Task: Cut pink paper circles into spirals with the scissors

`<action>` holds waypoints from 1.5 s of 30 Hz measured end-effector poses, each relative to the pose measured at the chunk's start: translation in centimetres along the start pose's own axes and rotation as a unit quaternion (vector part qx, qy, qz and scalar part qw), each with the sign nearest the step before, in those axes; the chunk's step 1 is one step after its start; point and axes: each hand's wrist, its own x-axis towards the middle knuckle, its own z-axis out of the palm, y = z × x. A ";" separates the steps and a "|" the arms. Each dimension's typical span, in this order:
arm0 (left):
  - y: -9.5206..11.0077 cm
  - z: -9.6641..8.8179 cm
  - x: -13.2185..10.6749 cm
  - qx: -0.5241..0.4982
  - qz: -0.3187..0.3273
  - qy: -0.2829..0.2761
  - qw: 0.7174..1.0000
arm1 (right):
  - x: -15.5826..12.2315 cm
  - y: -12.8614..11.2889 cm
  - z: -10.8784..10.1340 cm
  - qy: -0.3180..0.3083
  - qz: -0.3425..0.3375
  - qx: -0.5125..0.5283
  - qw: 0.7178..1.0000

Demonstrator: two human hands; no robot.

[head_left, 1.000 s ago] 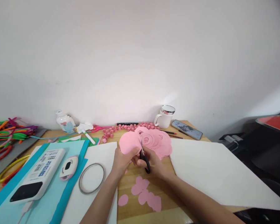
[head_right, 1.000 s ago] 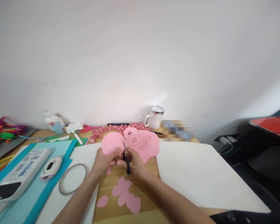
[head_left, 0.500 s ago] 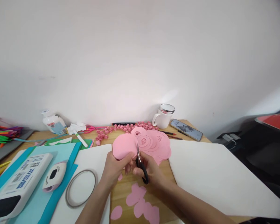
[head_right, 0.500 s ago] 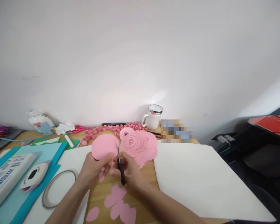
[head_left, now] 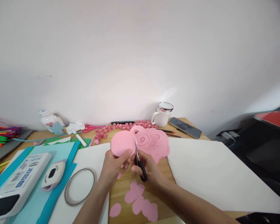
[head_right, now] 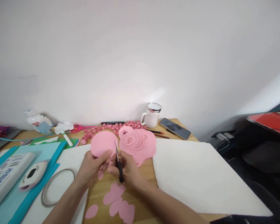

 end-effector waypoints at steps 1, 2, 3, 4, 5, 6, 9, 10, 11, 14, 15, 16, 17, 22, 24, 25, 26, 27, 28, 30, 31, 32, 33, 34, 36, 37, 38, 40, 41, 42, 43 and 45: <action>0.1 0.0 0.0 0.004 -0.001 0.003 1.000 | 0.0 0.0 0.0 0.002 0.003 0.001 1.000; 0.1 0.0 -0.1 0.009 -0.003 0.006 1.000 | 0.0 0.1 0.0 0.005 0.006 0.002 1.000; 0.2 0.1 -0.1 0.014 -0.003 0.009 1.000 | 0.0 0.3 0.0 0.009 0.009 0.004 1.000; 0.3 0.1 -0.2 0.018 -0.003 0.010 1.000 | 0.0 0.5 0.0 0.013 0.011 0.006 1.000; 0.4 0.1 -0.2 0.022 -0.003 0.010 1.000 | 0.0 0.6 0.0 0.015 0.013 0.008 1.000; 0.5 0.2 -0.2 0.024 -0.003 0.010 1.000 | 0.0 0.8 0.0 0.016 0.013 0.012 1.000; 0.5 0.2 -0.2 0.034 -0.004 0.013 0.999 | 0.0 1.0 0.0 0.014 0.012 0.023 1.000; 0.5 0.1 -0.2 0.038 -0.005 0.015 0.999 | 0.0 1.0 0.0 0.015 0.010 0.027 0.999; 0.4 0.1 -0.1 0.040 -0.005 0.018 0.999 | 0.0 1.0 0.0 0.016 0.009 0.031 0.999; 0.3 0.0 -0.1 0.041 -0.008 0.019 0.999 | 0.2 0.8 0.1 0.018 -0.003 0.040 0.999; 0.3 0.0 -0.1 0.041 -0.009 0.017 0.999 | 0.2 0.7 0.1 0.016 -0.009 0.043 0.999; 0.3 0.1 -0.1 0.041 -0.010 0.015 0.999 | 0.2 0.6 0.1 0.012 -0.014 0.047 0.999; 0.4 0.1 -0.1 0.040 -0.010 0.013 0.999 | 0.3 0.5 0.2 0.009 -0.018 0.052 0.998; 0.5 0.2 -0.1 0.040 -0.014 0.006 0.999 | 0.1 0.1 0.4 0.008 -0.021 0.048 0.999; 0.4 0.2 -0.1 0.037 -0.020 0.006 0.999 | -0.1 0.1 0.3 0.018 -0.017 0.028 0.999; 0.3 0.2 0.0 0.036 -0.023 0.005 0.999 | -0.1 0.2 0.2 0.023 -0.012 0.018 1.000; 0.2 0.1 0.0 0.035 -0.025 0.004 0.999 | -0.1 0.3 0.2 0.027 -0.005 0.009 1.000; 0.1 0.1 0.1 0.035 -0.025 0.002 0.999 | -0.2 0.4 0.1 0.028 0.001 0.003 1.000; 0.0 0.0 0.1 0.036 -0.024 0.002 0.999 | -0.2 0.4 0.0 0.027 0.007 0.000 1.000; -0.2 -0.1 0.3 0.041 -0.020 0.002 0.999 | -0.2 0.4 0.0 0.024 0.016 0.001 1.000; -0.3 -0.1 0.3 0.041 -0.019 0.001 0.999 | -0.2 0.4 0.0 0.022 0.020 0.003 1.000; -0.4 -0.2 0.4 0.041 -0.019 -0.001 0.999 | -0.1 0.3 0.0 0.022 0.024 0.003 0.999; -0.5 -0.2 0.4 0.040 -0.019 -0.003 0.999 | -0.1 0.2 0.0 0.022 0.027 0.005 0.999; -0.5 -0.3 0.5 0.040 -0.020 -0.004 0.999 | -0.1 0.2 0.1 0.023 0.031 0.008 0.999; -0.6 -0.3 0.5 0.040 -0.019 -0.003 0.999 | -0.1 0.2 0.2 0.021 0.037 0.019 0.999; -0.6 -0.4 0.5 0.040 -0.018 -0.002 0.999 | 0.0 0.2 0.2 0.021 0.038 0.023 0.999; -0.7 -0.4 0.6 0.040 -0.017 -0.001 0.999 | 0.0 0.3 0.3 0.021 0.039 0.025 0.999; -0.7 -0.5 0.6 0.041 -0.013 -0.002 0.999 | 0.0 0.4 0.3 0.026 0.042 0.021 0.999; -0.7 -0.5 0.6 0.042 -0.010 -0.001 0.999 | 0.0 0.5 0.4 0.027 0.043 0.020 0.999; -0.7 -0.5 0.6 0.044 -0.009 0.000 0.999 | 0.1 0.4 0.4 0.027 0.043 0.020 0.998; -0.7 -0.5 0.6 0.044 -0.011 0.000 0.999 | 0.1 0.4 0.4 0.025 0.043 0.021 0.999; -0.6 -0.4 0.6 0.038 -0.016 -0.002 0.999 | 0.0 0.3 0.5 0.021 0.041 0.022 0.999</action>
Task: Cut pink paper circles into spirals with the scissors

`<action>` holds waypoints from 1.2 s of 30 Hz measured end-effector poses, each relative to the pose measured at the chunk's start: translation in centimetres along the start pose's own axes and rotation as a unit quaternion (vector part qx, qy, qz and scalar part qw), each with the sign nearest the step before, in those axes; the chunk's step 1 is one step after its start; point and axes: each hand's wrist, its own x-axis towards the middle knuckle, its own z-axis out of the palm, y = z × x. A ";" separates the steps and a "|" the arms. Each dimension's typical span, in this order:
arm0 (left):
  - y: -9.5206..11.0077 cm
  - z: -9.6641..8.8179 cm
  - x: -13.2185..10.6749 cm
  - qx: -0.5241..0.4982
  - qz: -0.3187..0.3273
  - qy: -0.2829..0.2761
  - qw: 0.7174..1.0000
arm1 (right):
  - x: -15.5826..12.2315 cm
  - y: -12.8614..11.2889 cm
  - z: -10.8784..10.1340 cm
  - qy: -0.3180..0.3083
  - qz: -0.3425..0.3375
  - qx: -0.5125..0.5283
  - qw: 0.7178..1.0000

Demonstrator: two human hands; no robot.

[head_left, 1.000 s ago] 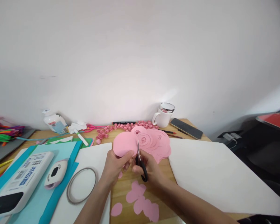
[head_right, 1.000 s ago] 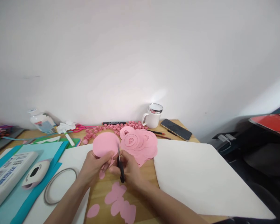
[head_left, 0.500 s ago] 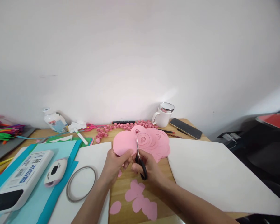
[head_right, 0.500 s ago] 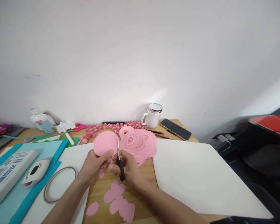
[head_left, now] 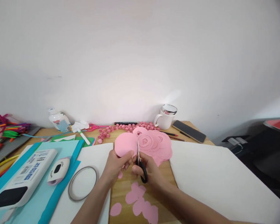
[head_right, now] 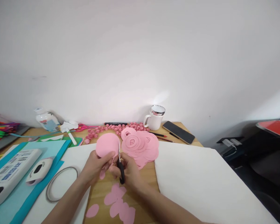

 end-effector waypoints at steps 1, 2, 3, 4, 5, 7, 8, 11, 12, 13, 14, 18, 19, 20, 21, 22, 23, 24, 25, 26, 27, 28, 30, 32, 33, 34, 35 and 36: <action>0.1 0.0 0.0 -0.004 -0.003 0.000 1.000 | 0.0 0.0 0.0 -0.002 -0.001 0.001 1.000; 0.1 0.1 0.0 -0.007 -0.005 0.000 1.000 | 0.0 0.0 0.0 -0.003 -0.002 0.002 1.000; 0.1 0.1 0.0 -0.008 -0.007 0.002 1.000 | 0.0 0.0 0.0 -0.004 -0.002 0.003 1.000; 0.2 0.1 0.0 -0.009 -0.008 0.003 1.000 | 0.0 0.0 -0.1 -0.005 -0.002 0.002 1.000; 0.2 0.1 -0.1 -0.008 -0.008 0.002 1.000 | 0.0 0.1 -0.1 -0.005 -0.003 0.001 1.000; 0.1 0.1 -0.1 -0.003 -0.005 -0.003 1.000 | 0.0 0.2 -0.2 -0.004 -0.005 -0.003 1.000; 0.1 0.0 -0.1 -0.001 -0.005 -0.006 1.000 | 0.0 0.3 -0.2 -0.005 -0.006 -0.004 1.000; 0.0 0.0 -0.1 0.005 -0.005 -0.007 1.000 | 0.0 0.2 -0.3 -0.013 -0.011 0.001 1.000; 0.0 -0.1 -0.1 0.004 -0.004 -0.007 1.000 | 0.0 0.1 -0.2 -0.015 -0.013 0.003 1.000; 0.0 -0.1 -0.1 0.003 -0.003 -0.008 1.000 | 0.1 0.0 -0.2 -0.017 -0.016 0.005 1.000; 0.0 0.0 -0.1 0.003 -0.003 -0.006 1.000 | 0.1 -0.1 -0.2 -0.019 -0.019 0.006 1.000; 0.4 0.1 -0.3 0.018 -0.004 0.008 1.000 | 0.4 -0.2 -0.3 -0.002 -0.029 -0.002 1.000; 0.4 0.1 -0.4 0.023 -0.001 0.011 1.000 | 0.5 -0.1 -0.4 0.003 -0.027 -0.007 1.000; 0.5 0.1 -0.4 0.028 0.001 0.012 1.000 | 0.6 0.0 -0.5 0.005 -0.023 -0.012 1.000; 0.5 0.1 -0.4 0.030 0.003 0.012 0.999 | 0.6 0.1 -0.6 0.006 -0.020 -0.016 1.000; 0.5 0.1 -0.4 0.030 0.005 0.011 0.999 | 0.7 0.3 -0.7 0.005 -0.017 -0.018 1.000; 0.5 0.0 -0.4 0.028 0.006 0.009 1.000 | 0.7 0.4 -0.8 0.006 -0.017 -0.019 1.000; 0.4 0.0 -0.3 0.024 0.006 0.006 1.000 | 0.7 0.5 -0.9 0.006 -0.018 -0.018 1.000; 0.3 -0.1 -0.3 0.019 0.006 0.003 1.000 | 0.7 0.6 -0.9 0.003 -0.020 -0.016 1.000; 0.2 -0.1 -0.2 0.015 0.007 0.000 1.000 | 0.7 0.7 -1.0 0.000 -0.024 -0.014 1.000; 0.1 -0.1 -0.2 0.012 0.009 -0.002 1.000 | 0.7 0.7 -1.0 -0.004 -0.027 -0.013 1.000; 0.0 -0.2 -0.1 0.009 0.013 -0.004 1.000 | 0.7 0.7 -1.0 -0.007 -0.028 -0.013 0.999; -0.1 -0.2 -0.1 0.003 0.027 -0.006 1.000 | 0.6 0.6 -0.9 -0.006 -0.027 -0.016 0.999; -0.1 -0.2 -0.1 -0.005 0.039 -0.009 0.999 | 0.6 0.6 -0.8 0.002 -0.024 -0.021 0.999; 0.0 -0.1 -0.1 -0.006 0.040 -0.011 0.999 | 0.6 0.5 -0.8 0.002 -0.022 -0.021 1.000; 0.1 -0.1 -0.1 -0.003 0.039 -0.012 0.999 | 0.6 0.5 -0.7 -0.001 -0.021 -0.017 1.000; 0.1 -0.1 -0.2 0.001 0.034 -0.013 0.999 | 0.6 0.5 -0.6 -0.008 -0.021 -0.009 1.000; 0.2 0.0 -0.2 0.005 0.029 -0.012 0.999 | 0.6 0.4 -0.6 -0.015 -0.024 0.001 1.000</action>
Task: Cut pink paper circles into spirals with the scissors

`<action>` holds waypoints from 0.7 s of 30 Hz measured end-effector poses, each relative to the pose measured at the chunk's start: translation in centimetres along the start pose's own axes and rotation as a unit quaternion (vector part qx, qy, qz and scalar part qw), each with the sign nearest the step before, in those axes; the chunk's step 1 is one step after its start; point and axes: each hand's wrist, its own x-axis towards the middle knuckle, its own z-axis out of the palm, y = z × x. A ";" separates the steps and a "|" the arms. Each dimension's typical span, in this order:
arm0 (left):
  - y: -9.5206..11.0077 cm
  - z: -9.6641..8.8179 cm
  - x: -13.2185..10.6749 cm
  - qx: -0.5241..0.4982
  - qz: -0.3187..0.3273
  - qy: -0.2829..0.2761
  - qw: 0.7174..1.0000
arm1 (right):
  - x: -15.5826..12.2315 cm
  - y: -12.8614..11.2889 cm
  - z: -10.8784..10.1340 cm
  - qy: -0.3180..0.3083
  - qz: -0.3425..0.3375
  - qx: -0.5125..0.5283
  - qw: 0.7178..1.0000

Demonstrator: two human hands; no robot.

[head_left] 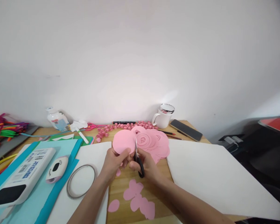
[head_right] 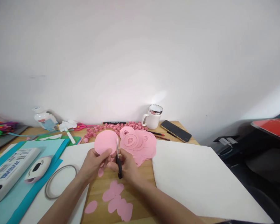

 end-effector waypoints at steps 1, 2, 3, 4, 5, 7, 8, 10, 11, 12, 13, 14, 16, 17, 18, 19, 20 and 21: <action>0.0 0.0 0.0 0.002 -0.004 0.001 1.000 | 0.0 -0.1 0.1 -0.005 -0.004 0.008 1.000; 0.1 0.1 0.0 0.001 -0.007 0.003 1.000 | 0.0 -0.1 0.1 -0.009 -0.008 0.013 1.000; 0.1 0.1 0.0 -0.003 -0.009 0.006 1.000 | 0.0 -0.2 0.2 -0.011 -0.012 0.013 1.000; 0.1 0.2 -0.1 -0.008 -0.010 0.010 1.000 | 0.0 -0.2 0.2 -0.012 -0.014 0.010 1.000; 0.2 0.2 -0.1 -0.013 -0.012 0.015 1.000 | 0.0 -0.3 0.2 -0.012 -0.013 0.005 1.000; 0.4 0.3 -0.2 -0.013 -0.016 0.024 0.999 | 0.2 -0.3 0.2 -0.015 -0.008 0.000 1.000; 0.5 0.4 -0.3 -0.011 -0.016 0.029 0.999 | 0.3 -0.3 0.2 -0.018 -0.007 0.000 1.000; 0.8 0.4 -0.5 -0.003 -0.010 0.036 0.999 | 0.4 -0.4 0.1 -0.026 -0.012 0.004 1.000; 0.9 0.4 -0.6 0.001 -0.006 0.038 0.999 | 0.5 -0.4 0.1 -0.030 -0.015 0.006 0.999; 0.9 0.4 -0.6 0.002 -0.004 0.037 0.999 | 0.5 -0.5 0.1 -0.030 -0.017 0.007 0.999; 0.9 0.4 -0.6 0.003 -0.002 0.036 0.999 | 0.5 -0.6 0.1 -0.027 -0.018 0.006 0.999; 0.9 0.4 -0.6 0.003 -0.003 0.032 0.999 | 0.5 -0.6 0.1 -0.022 -0.018 0.003 1.000; 0.8 0.2 -0.5 0.003 -0.007 0.025 1.000 | 0.3 -0.7 0.2 -0.012 -0.017 -0.006 1.000; 0.7 0.2 -0.4 0.002 -0.010 0.023 1.000 | 0.3 -0.7 0.2 -0.008 -0.020 -0.009 1.000; 0.6 0.1 -0.3 0.000 -0.012 0.021 1.000 | 0.2 -0.7 0.3 -0.003 -0.023 -0.009 1.000; 0.5 0.1 -0.3 -0.004 -0.014 0.018 1.000 | 0.2 -0.7 0.3 0.001 -0.025 -0.006 1.000; 0.5 0.1 -0.2 -0.010 -0.016 0.014 1.000 | 0.1 -0.6 0.3 0.007 -0.025 -0.003 1.000; 0.5 0.0 -0.2 -0.017 -0.017 0.011 1.000 | 0.1 -0.6 0.3 0.012 -0.023 -0.002 1.000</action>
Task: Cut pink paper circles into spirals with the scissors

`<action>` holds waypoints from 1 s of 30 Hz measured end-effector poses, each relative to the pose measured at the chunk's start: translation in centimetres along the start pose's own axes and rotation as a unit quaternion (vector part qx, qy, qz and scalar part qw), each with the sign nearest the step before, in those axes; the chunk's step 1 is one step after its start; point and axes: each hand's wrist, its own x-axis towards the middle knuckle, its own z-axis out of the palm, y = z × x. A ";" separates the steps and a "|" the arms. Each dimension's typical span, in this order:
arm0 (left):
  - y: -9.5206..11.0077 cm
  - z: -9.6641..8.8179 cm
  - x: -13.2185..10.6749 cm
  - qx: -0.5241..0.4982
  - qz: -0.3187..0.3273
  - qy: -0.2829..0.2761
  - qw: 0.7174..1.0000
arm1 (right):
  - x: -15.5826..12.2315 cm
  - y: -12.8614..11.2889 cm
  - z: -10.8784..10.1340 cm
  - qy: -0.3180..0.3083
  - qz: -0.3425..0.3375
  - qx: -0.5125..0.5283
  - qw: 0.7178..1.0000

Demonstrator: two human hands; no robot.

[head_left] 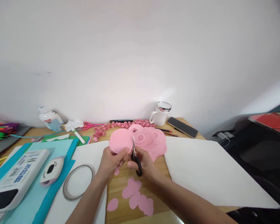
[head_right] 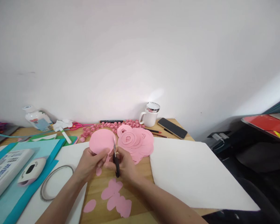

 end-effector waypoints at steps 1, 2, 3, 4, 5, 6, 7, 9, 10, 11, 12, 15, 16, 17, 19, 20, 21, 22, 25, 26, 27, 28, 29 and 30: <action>0.0 0.0 0.0 -0.006 0.001 -0.002 1.000 | 0.0 0.1 0.0 0.004 0.005 -0.003 1.000; 0.0 0.0 0.0 -0.011 0.003 -0.003 1.000 | -0.1 0.1 0.0 0.008 0.013 -0.010 1.000; 0.0 0.0 0.1 -0.014 0.007 -0.003 1.000 | -0.1 0.2 -0.1 0.013 0.022 -0.020 0.999; 0.0 -0.1 0.1 -0.015 0.011 -0.003 1.000 | -0.1 0.2 -0.1 0.020 0.029 -0.029 0.999; 0.0 -0.1 0.1 -0.017 0.016 -0.003 1.000 | -0.2 0.3 -0.1 0.026 0.036 -0.035 0.998; 0.0 0.0 0.1 -0.018 0.020 -0.005 1.000 | -0.3 0.3 0.0 0.030 0.041 -0.037 0.998; 0.0 0.0 0.1 -0.018 0.023 -0.009 1.000 | -0.4 0.4 0.0 0.031 0.045 -0.035 0.998; 0.0 0.2 0.1 -0.016 0.020 -0.020 0.999 | -0.6 0.5 0.1 0.026 0.048 -0.022 0.998; 0.1 0.3 0.0 -0.017 0.017 -0.023 0.999 | -0.7 0.5 0.2 0.020 0.048 -0.015 0.999; 0.1 0.5 0.0 -0.021 0.013 -0.023 0.999 | -0.8 0.5 0.3 0.015 0.047 -0.008 0.999; 0.1 0.6 -0.1 -0.027 0.011 -0.019 0.999 | -0.8 0.4 0.4 0.009 0.045 -0.003 0.999; 0.4 0.9 -0.4 -0.028 0.013 -0.002 1.000 | -0.7 0.0 0.4 -0.002 0.027 0.004 1.000; 0.4 0.9 -0.4 -0.019 0.015 0.000 1.000 | -0.7 -0.1 0.3 -0.002 0.020 0.005 1.000; 0.5 0.9 -0.5 -0.007 0.017 -0.001 1.000 | -0.6 -0.2 0.2 -0.002 0.013 0.008 1.000; 0.6 0.8 -0.6 0.011 0.022 -0.005 1.000 | -0.5 -0.2 -0.1 -0.004 0.004 0.012 1.000; 0.6 0.8 -0.7 0.015 0.022 -0.007 1.000 | -0.5 -0.1 -0.2 -0.004 0.001 0.014 1.000; 0.6 0.7 -0.7 0.015 0.022 -0.008 1.000 | -0.5 0.0 -0.3 -0.005 0.000 0.014 1.000; 0.6 0.7 -0.7 0.015 0.020 -0.010 1.000 | -0.5 0.1 -0.4 -0.004 -0.001 0.014 1.000; 0.5 0.6 -0.7 0.007 0.017 -0.023 1.000 | -0.6 0.3 -0.3 0.002 -0.005 0.028 1.000; 0.5 0.6 -0.7 0.003 0.016 -0.030 0.999 | -0.7 0.4 -0.2 0.002 -0.006 0.036 0.999; 0.5 0.6 -0.7 -0.001 0.016 -0.036 0.999 | -0.7 0.4 -0.1 0.001 -0.006 0.043 0.999; 0.5 0.6 -0.7 -0.004 0.016 -0.039 0.999 | -0.7 0.5 -0.1 -0.001 -0.006 0.050 0.999; 0.5 0.6 -0.7 -0.005 0.017 -0.039 0.999 | -0.6 0.6 -0.1 -0.004 -0.004 0.055 0.998; 0.5 0.6 -0.7 -0.005 0.017 -0.037 0.999 | -0.6 0.7 -0.1 -0.006 -0.002 0.056 0.998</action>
